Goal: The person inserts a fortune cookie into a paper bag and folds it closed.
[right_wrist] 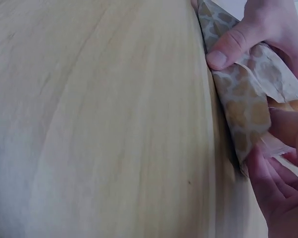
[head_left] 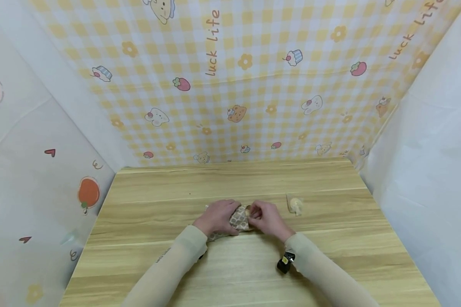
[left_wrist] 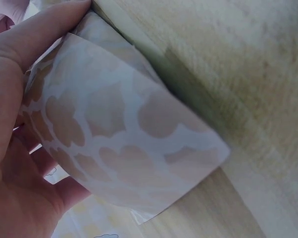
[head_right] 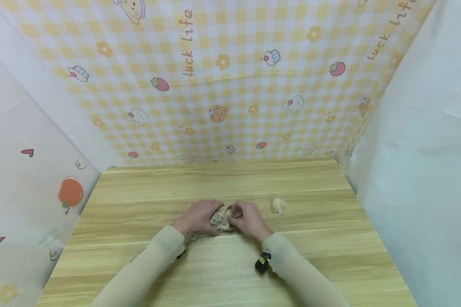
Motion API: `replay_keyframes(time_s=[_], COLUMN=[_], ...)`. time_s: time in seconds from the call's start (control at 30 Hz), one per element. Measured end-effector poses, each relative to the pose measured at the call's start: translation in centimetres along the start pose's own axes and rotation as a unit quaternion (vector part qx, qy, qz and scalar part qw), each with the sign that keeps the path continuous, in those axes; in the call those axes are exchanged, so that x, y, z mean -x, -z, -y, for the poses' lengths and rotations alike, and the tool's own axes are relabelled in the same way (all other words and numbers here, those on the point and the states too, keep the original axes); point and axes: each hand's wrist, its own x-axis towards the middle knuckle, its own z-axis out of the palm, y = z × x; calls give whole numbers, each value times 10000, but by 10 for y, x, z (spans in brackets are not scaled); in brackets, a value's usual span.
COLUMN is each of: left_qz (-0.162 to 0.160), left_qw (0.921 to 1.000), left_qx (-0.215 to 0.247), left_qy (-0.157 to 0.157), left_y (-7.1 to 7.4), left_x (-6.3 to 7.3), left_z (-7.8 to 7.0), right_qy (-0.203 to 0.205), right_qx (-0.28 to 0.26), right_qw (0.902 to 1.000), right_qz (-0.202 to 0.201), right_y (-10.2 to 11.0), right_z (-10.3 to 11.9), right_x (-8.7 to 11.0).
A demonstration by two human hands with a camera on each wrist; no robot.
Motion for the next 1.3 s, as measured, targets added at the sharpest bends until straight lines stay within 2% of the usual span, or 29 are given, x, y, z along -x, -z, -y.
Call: replay_keyframes(time_s=[0.27, 0.7, 1.07, 1.3], left_qz=[31, -17, 7, 28], left_qw=[10000, 9999, 9998, 9998], left_qx=[16, 120, 217, 174], left_qy=[12, -46, -37, -31], left_y=[0, 2, 1, 1], left_x=[-1, 0, 1, 1], left_z=[1, 0, 1, 1], right_qy=[224, 209, 73, 169], right_qx=[-124, -444, -1148, -1015], right_qw=[9996, 9987, 9924, 9936], right_qz=[-143, 166, 435, 474], right_y=[-5, -11, -16, -18], right_z=[-3, -9, -8, -7], right_x=[-5, -13, -11, -10])
